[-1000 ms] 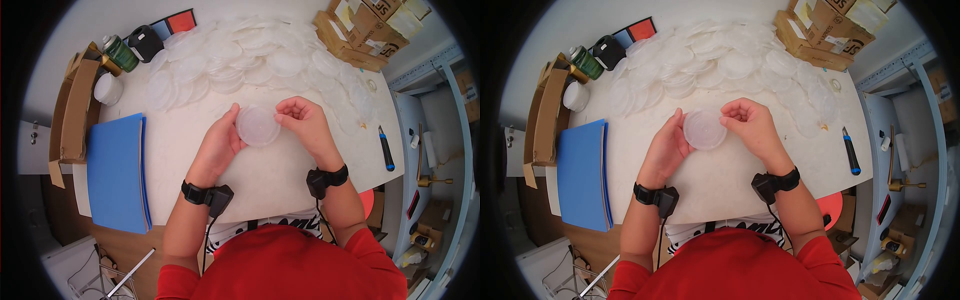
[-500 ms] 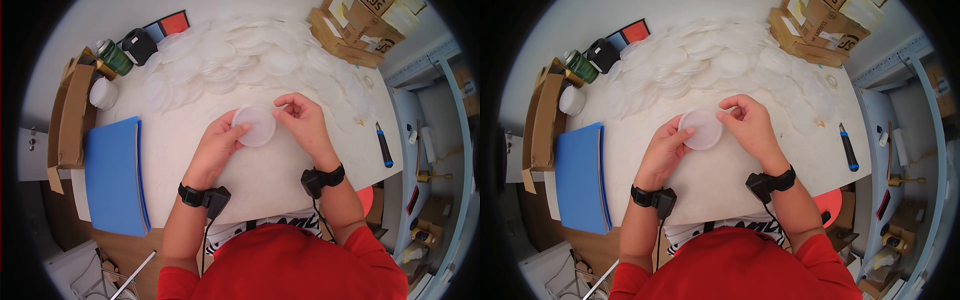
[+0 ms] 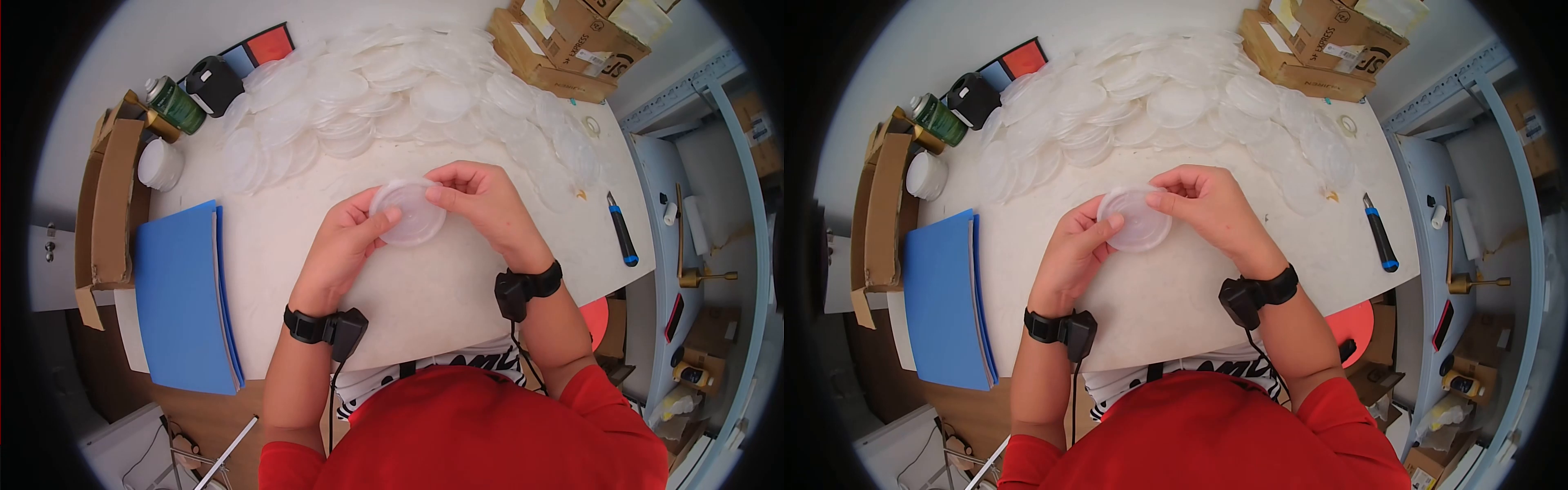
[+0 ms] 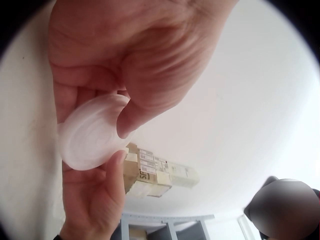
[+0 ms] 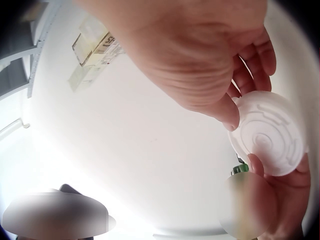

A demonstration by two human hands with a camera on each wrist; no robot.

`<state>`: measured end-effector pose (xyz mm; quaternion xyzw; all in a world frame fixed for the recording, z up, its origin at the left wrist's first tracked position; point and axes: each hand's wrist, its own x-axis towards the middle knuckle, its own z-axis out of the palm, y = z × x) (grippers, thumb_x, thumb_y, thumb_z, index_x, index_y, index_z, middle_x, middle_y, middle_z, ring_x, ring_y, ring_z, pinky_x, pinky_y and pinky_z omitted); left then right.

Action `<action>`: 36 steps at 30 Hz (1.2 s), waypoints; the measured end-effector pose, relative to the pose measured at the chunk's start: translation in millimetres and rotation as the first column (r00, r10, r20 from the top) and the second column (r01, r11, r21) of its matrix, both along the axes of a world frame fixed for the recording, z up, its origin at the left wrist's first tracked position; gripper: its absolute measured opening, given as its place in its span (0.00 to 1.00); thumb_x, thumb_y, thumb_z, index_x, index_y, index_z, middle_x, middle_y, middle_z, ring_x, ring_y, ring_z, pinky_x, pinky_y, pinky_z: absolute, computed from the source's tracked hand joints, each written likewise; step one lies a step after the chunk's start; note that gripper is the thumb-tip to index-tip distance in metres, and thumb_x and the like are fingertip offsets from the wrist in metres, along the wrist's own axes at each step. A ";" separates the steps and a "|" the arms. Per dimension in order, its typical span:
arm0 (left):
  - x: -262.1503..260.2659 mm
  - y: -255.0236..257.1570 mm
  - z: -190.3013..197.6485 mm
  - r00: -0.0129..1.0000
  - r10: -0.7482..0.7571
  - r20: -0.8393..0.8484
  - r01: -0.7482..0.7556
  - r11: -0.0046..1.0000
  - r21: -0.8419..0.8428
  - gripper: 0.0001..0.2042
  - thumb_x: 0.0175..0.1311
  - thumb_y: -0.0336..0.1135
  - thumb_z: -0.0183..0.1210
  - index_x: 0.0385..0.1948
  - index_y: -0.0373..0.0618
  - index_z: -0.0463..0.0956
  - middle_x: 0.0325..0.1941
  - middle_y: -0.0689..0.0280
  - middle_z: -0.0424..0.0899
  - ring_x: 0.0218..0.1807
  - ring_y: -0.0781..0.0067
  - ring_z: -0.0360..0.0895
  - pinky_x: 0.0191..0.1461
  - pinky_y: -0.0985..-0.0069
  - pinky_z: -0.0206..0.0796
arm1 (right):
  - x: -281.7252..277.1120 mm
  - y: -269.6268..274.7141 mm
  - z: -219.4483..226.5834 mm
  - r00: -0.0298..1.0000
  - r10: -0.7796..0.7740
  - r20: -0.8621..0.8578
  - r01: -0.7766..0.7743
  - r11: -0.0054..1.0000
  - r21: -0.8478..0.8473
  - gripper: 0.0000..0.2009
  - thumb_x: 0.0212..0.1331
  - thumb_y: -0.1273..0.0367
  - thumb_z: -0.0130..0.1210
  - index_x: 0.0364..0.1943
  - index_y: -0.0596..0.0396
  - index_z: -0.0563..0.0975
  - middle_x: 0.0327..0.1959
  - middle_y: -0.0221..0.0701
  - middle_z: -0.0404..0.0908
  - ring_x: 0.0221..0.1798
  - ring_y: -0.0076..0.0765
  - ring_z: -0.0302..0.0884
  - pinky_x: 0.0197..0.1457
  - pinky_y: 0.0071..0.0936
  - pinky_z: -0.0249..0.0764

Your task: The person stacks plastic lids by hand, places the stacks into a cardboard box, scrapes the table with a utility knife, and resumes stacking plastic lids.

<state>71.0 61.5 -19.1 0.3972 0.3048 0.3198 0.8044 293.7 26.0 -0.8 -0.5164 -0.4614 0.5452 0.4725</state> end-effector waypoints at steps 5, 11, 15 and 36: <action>-1.6 0.1 -2.1 0.999 0.003 -0.033 -0.002 1.000 0.022 0.17 0.72 0.32 0.62 0.59 0.37 0.79 0.49 0.69 0.87 0.48 0.83 0.79 0.53 0.82 0.70 | 0.1 -0.5 1.5 1.000 0.003 0.005 -0.003 1.000 0.001 0.12 0.63 0.69 0.68 0.45 0.62 0.85 0.38 0.25 0.86 0.41 0.17 0.80 0.47 0.18 0.75; -2.0 -1.2 -0.4 1.000 0.011 -0.021 -0.011 1.000 0.015 0.18 0.73 0.35 0.63 0.59 0.36 0.79 0.50 0.68 0.87 0.48 0.82 0.80 0.54 0.81 0.71 | 1.0 -0.3 -0.1 1.000 0.022 0.009 -0.022 1.000 0.009 0.10 0.63 0.70 0.68 0.44 0.61 0.85 0.37 0.24 0.86 0.40 0.16 0.80 0.47 0.18 0.75; -1.5 -1.5 3.1 1.000 0.013 -0.017 -0.013 1.000 0.001 0.19 0.74 0.38 0.62 0.60 0.36 0.79 0.51 0.67 0.87 0.51 0.80 0.81 0.56 0.79 0.72 | 0.2 -0.3 -1.2 0.999 0.040 -0.009 -0.040 0.999 0.013 0.10 0.63 0.70 0.69 0.44 0.61 0.84 0.37 0.24 0.85 0.40 0.16 0.79 0.46 0.18 0.75; -2.8 -0.7 -6.1 0.990 -0.036 -0.140 0.041 0.999 0.032 0.17 0.76 0.40 0.60 0.56 0.37 0.82 0.48 0.69 0.88 0.47 0.83 0.80 0.53 0.80 0.71 | -9.8 -1.0 -2.5 0.994 0.032 0.101 -0.034 0.999 0.018 0.10 0.63 0.66 0.69 0.34 0.59 0.83 0.29 0.20 0.82 0.31 0.13 0.73 0.35 0.17 0.70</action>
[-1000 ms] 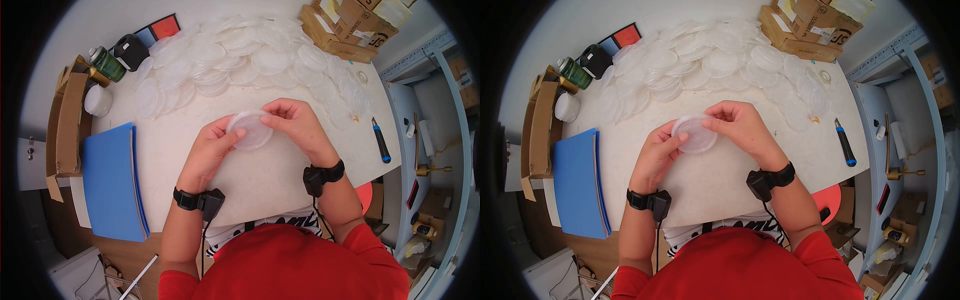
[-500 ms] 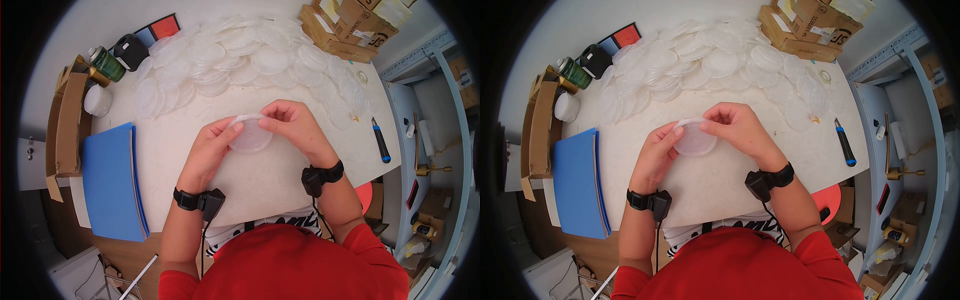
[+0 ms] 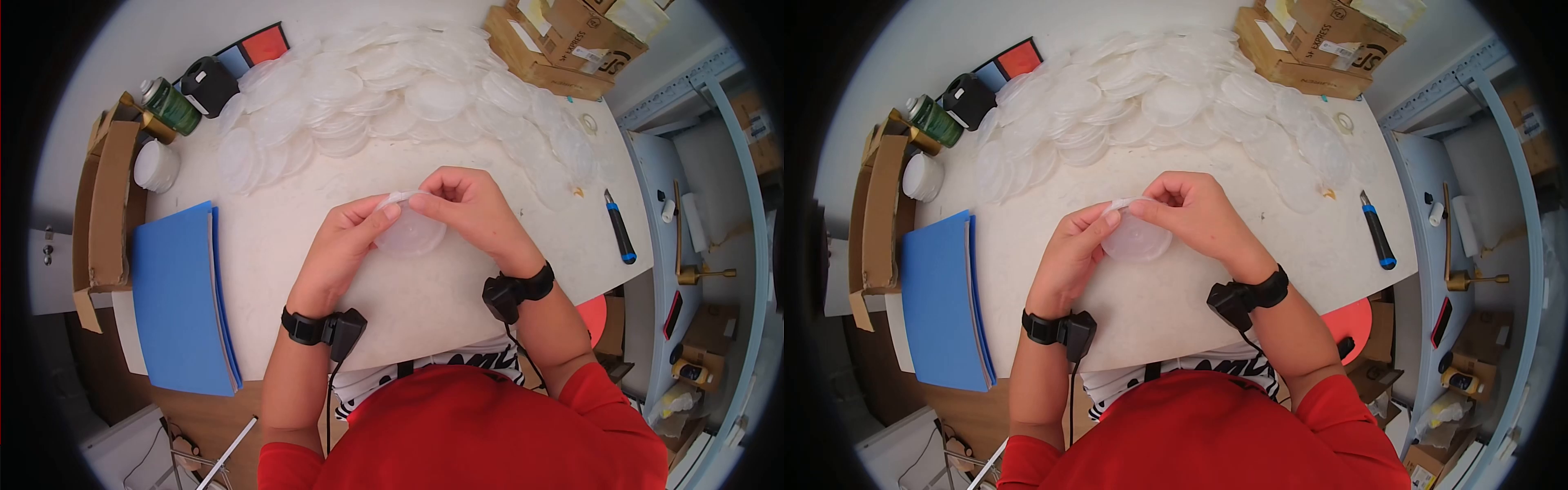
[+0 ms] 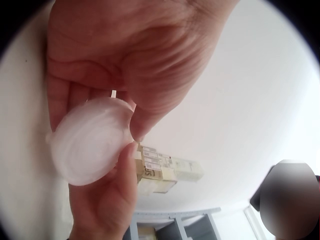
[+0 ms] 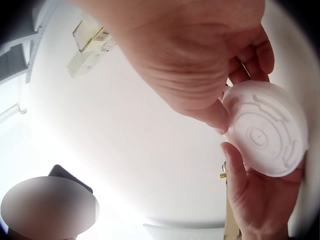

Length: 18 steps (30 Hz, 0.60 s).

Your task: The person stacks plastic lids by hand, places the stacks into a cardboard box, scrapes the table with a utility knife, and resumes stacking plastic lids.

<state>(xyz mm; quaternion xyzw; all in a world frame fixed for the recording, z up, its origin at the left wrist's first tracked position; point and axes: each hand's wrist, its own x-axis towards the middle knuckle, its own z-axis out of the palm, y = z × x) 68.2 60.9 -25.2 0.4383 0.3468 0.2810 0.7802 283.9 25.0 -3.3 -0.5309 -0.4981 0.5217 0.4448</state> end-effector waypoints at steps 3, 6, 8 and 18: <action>0.8 -0.2 1.8 0.999 -0.010 -0.039 0.011 1.000 0.019 0.17 0.76 0.40 0.60 0.56 0.38 0.82 0.48 0.69 0.87 0.47 0.82 0.80 0.53 0.79 0.71 | -0.1 0.4 -2.6 1.000 0.002 -0.029 -0.002 1.000 -0.013 0.10 0.64 0.66 0.68 0.34 0.59 0.83 0.29 0.21 0.82 0.32 0.13 0.73 0.35 0.17 0.71; 10.9 -2.2 10.0 1.000 -0.008 -0.007 0.008 1.000 0.025 0.17 0.74 0.40 0.62 0.55 0.38 0.84 0.44 0.72 0.86 0.45 0.84 0.77 0.51 0.81 0.69 | -0.2 -0.6 -0.6 1.000 0.002 -0.018 -0.002 1.000 -0.015 0.10 0.65 0.66 0.67 0.33 0.60 0.83 0.29 0.22 0.83 0.32 0.14 0.74 0.35 0.18 0.71; 5.4 -4.5 13.1 1.000 -0.009 0.003 0.009 1.000 0.017 0.17 0.74 0.37 0.61 0.58 0.36 0.81 0.48 0.68 0.86 0.49 0.81 0.80 0.55 0.78 0.71 | 0.2 0.6 -3.8 1.000 -0.021 -0.003 0.021 1.000 -0.011 0.10 0.65 0.66 0.67 0.33 0.60 0.83 0.29 0.22 0.83 0.32 0.15 0.74 0.35 0.18 0.71; 5.6 -4.7 10.9 0.999 -0.053 0.013 0.053 0.998 0.016 0.17 0.73 0.33 0.61 0.58 0.34 0.78 0.52 0.65 0.86 0.51 0.78 0.83 0.57 0.76 0.75 | 0.9 3.1 -9.6 0.994 -0.086 -0.071 0.089 0.995 0.040 0.11 0.66 0.66 0.66 0.35 0.62 0.83 0.29 0.24 0.83 0.32 0.15 0.75 0.36 0.18 0.72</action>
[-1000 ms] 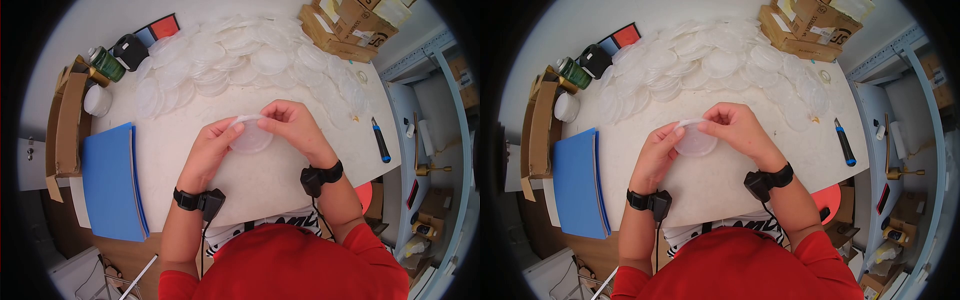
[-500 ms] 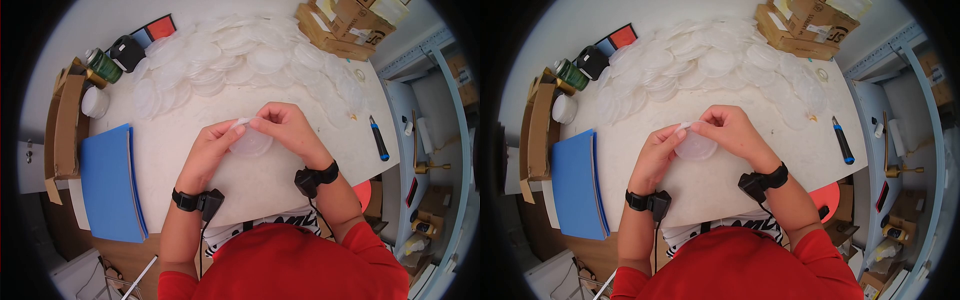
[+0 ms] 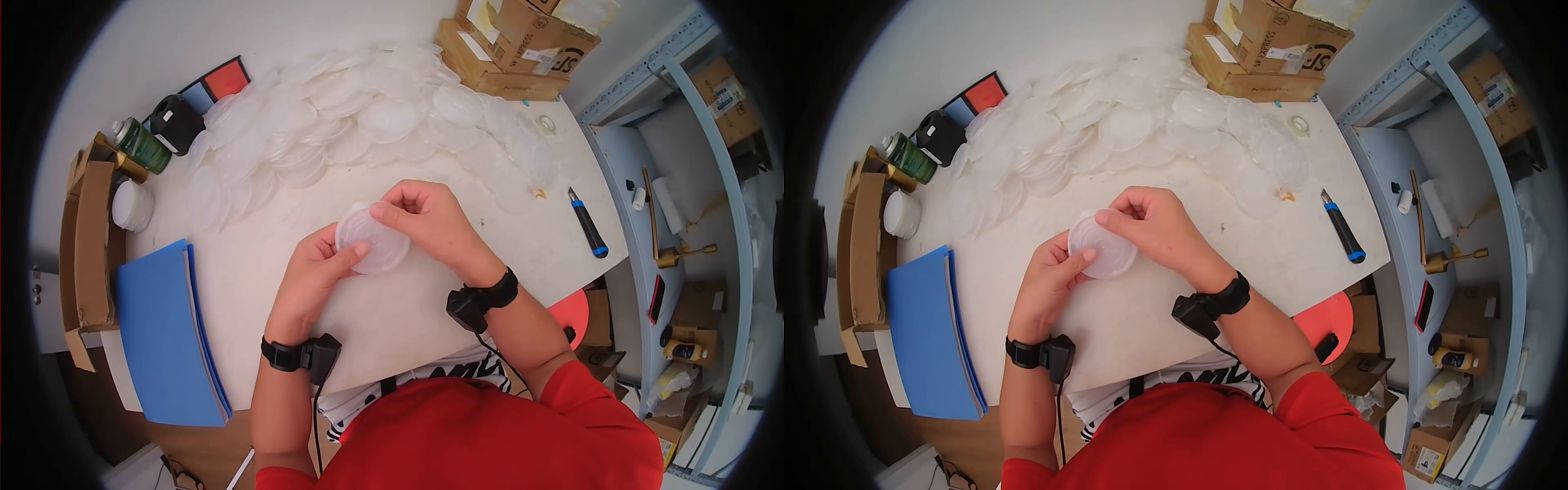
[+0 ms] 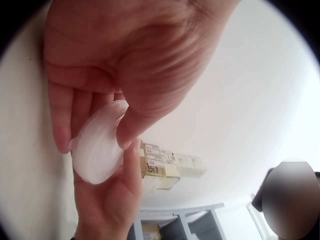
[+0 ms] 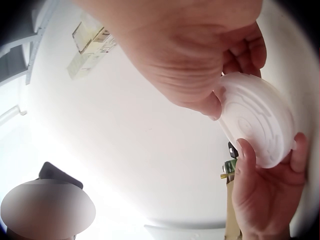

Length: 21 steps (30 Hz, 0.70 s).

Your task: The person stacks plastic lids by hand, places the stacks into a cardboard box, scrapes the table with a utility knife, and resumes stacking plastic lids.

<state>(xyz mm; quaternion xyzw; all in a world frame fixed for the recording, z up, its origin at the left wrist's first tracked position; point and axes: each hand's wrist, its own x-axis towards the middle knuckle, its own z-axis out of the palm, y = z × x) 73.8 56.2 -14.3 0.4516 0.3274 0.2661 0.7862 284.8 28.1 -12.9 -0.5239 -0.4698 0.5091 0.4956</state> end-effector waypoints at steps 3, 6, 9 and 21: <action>-0.9 1.5 -1.4 1.000 -0.008 0.004 0.008 1.000 -0.014 0.16 0.73 0.33 0.61 0.58 0.34 0.78 0.53 0.64 0.86 0.51 0.77 0.83 0.56 0.76 0.76 | -0.1 0.9 -1.4 1.000 -0.007 0.028 0.007 1.000 -0.003 0.12 0.66 0.65 0.66 0.37 0.62 0.83 0.30 0.25 0.84 0.33 0.15 0.76 0.37 0.19 0.73; -1.2 2.1 -1.0 1.000 0.024 -0.015 -0.024 1.000 -0.002 0.16 0.73 0.33 0.61 0.57 0.34 0.79 0.52 0.64 0.87 0.50 0.77 0.84 0.55 0.75 0.77 | 0.2 2.3 2.5 0.998 -0.046 -0.044 0.048 0.998 0.046 0.11 0.66 0.65 0.66 0.38 0.62 0.83 0.31 0.25 0.84 0.33 0.16 0.76 0.37 0.19 0.74; -2.4 5.5 0.4 0.999 0.053 -0.010 -0.053 0.999 -0.009 0.16 0.74 0.33 0.61 0.57 0.34 0.78 0.51 0.64 0.87 0.50 0.76 0.85 0.54 0.75 0.81 | 8.9 10.8 1.3 0.991 -0.135 -0.001 0.135 0.990 0.039 0.11 0.67 0.65 0.66 0.39 0.61 0.84 0.32 0.25 0.84 0.32 0.16 0.76 0.37 0.19 0.74; -9.5 15.2 -7.4 0.965 0.213 0.153 -0.190 0.970 -0.152 0.17 0.76 0.33 0.58 0.60 0.34 0.74 0.54 0.60 0.86 0.52 0.73 0.86 0.57 0.74 0.82 | 48.8 105.2 35.3 0.468 -0.479 0.743 0.101 0.864 0.494 0.13 0.55 0.68 0.70 0.44 0.58 0.85 0.41 0.37 0.84 0.43 0.43 0.82 0.48 0.38 0.78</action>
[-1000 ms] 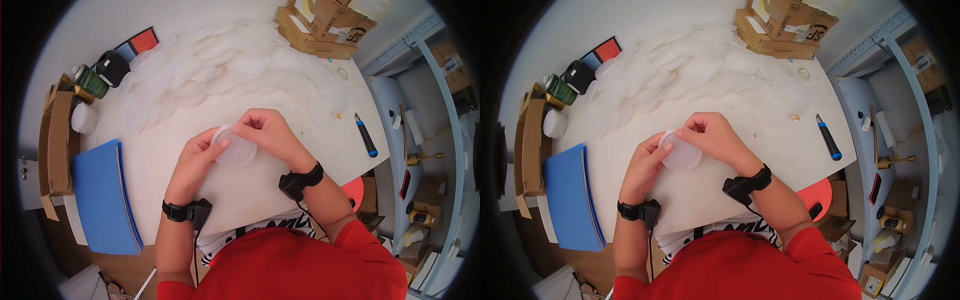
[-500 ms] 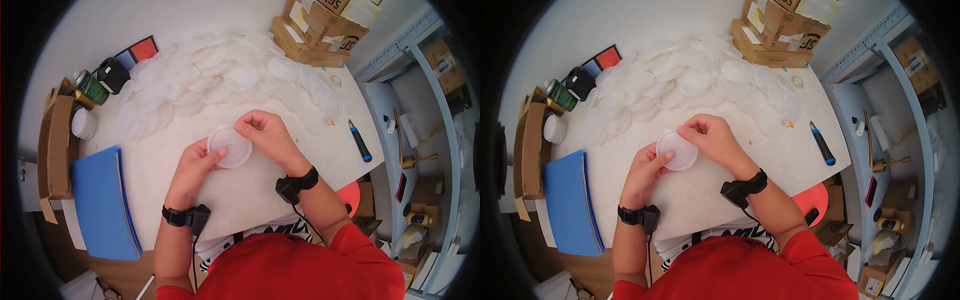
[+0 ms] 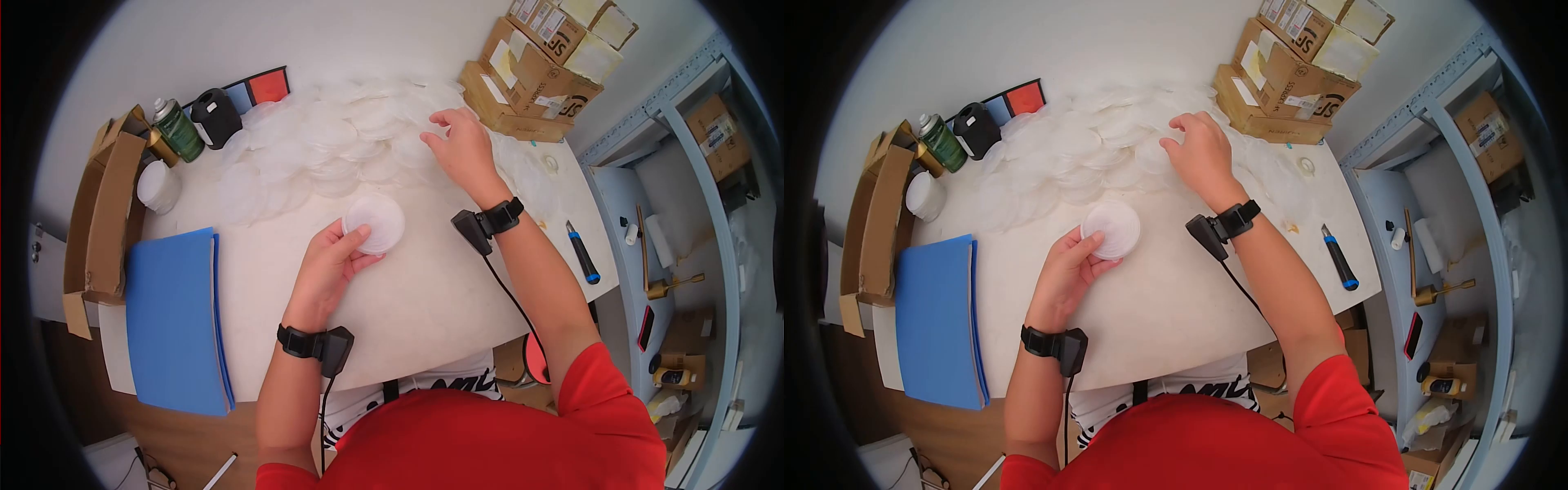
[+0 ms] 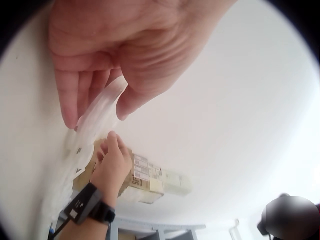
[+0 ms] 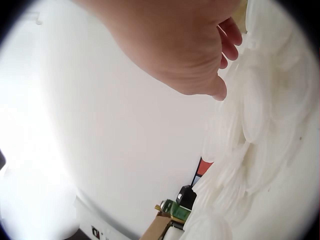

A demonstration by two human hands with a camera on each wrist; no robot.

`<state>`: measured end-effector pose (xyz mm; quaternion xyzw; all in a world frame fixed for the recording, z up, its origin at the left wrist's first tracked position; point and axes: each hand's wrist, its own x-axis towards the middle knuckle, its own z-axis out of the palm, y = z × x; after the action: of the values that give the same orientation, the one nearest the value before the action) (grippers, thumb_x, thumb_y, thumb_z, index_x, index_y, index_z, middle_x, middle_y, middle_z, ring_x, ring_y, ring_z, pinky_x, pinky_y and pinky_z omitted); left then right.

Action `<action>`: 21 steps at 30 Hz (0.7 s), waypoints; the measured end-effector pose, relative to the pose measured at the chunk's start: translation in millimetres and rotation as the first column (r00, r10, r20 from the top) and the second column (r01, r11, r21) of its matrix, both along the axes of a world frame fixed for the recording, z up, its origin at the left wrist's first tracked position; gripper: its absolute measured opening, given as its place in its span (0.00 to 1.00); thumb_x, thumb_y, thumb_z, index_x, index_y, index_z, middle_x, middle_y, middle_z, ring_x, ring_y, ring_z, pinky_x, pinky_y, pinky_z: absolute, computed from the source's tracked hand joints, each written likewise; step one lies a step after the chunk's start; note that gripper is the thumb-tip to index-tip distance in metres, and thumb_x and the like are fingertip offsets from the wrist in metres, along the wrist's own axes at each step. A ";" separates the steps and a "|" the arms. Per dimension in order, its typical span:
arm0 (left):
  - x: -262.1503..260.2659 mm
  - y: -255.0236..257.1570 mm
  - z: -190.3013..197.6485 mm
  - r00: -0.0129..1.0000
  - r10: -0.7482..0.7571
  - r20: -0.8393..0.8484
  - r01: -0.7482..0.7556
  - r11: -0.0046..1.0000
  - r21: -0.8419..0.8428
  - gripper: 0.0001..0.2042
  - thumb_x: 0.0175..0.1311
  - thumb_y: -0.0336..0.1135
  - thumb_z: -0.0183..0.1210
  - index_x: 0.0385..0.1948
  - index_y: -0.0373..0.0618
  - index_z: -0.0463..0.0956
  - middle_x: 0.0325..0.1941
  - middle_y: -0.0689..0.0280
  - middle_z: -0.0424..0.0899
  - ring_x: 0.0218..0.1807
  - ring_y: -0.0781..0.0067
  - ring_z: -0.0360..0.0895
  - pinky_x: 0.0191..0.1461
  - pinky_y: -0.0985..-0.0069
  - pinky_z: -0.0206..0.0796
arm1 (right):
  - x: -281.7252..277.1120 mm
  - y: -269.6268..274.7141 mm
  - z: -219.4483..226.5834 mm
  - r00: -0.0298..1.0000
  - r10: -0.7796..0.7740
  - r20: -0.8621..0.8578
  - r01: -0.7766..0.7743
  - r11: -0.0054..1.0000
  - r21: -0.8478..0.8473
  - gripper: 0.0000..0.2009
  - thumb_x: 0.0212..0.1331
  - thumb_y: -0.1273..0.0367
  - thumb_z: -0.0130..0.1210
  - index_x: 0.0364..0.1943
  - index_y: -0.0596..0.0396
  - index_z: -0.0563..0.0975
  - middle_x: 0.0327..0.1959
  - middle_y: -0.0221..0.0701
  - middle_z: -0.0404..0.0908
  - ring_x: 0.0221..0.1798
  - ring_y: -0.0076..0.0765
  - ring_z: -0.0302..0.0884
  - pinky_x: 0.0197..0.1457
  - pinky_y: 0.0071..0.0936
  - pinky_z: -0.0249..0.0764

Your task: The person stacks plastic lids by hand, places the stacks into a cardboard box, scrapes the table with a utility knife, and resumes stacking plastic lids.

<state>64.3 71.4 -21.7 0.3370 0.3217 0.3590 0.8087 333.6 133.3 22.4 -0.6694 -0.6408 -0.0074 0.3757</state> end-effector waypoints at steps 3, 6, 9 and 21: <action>-0.4 1.7 -2.3 1.000 0.010 -0.002 -0.010 1.000 -0.004 0.18 0.75 0.32 0.58 0.61 0.33 0.73 0.56 0.59 0.85 0.55 0.72 0.85 0.60 0.73 0.80 | 1.8 11.4 -2.1 0.987 -0.022 0.156 0.021 1.000 0.007 0.13 0.54 0.68 0.70 0.44 0.56 0.85 0.44 0.37 0.82 0.48 0.46 0.81 0.52 0.41 0.77; -1.5 2.5 -4.3 1.000 0.008 0.009 -0.008 1.000 -0.003 0.17 0.74 0.29 0.59 0.60 0.32 0.73 0.57 0.60 0.85 0.55 0.72 0.84 0.61 0.75 0.79 | 4.9 18.3 -3.4 0.976 -0.027 0.214 0.032 0.999 -0.019 0.12 0.55 0.69 0.70 0.42 0.55 0.85 0.43 0.36 0.82 0.49 0.46 0.81 0.52 0.41 0.77; -1.8 3.5 -5.8 1.000 -0.003 0.023 0.004 1.000 -0.004 0.17 0.73 0.28 0.59 0.60 0.32 0.73 0.56 0.60 0.85 0.54 0.73 0.85 0.59 0.76 0.80 | 9.0 22.1 -4.0 0.971 -0.022 0.236 0.030 0.999 -0.032 0.10 0.55 0.70 0.69 0.41 0.54 0.86 0.43 0.35 0.83 0.48 0.46 0.82 0.51 0.41 0.78; -1.1 1.6 6.9 0.999 0.043 0.007 -0.043 0.998 -0.049 0.17 0.76 0.34 0.56 0.60 0.34 0.73 0.55 0.59 0.85 0.52 0.71 0.86 0.55 0.76 0.82 | -5.4 -19.2 24.5 0.991 0.045 0.130 -0.064 0.988 0.143 0.07 0.55 0.73 0.67 0.37 0.54 0.84 0.38 0.33 0.83 0.40 0.43 0.81 0.43 0.36 0.76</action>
<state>63.2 73.0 -14.7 0.3086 0.3344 0.3696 0.8102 328.2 114.1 46.9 -0.6203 -0.6792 -0.0864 0.3828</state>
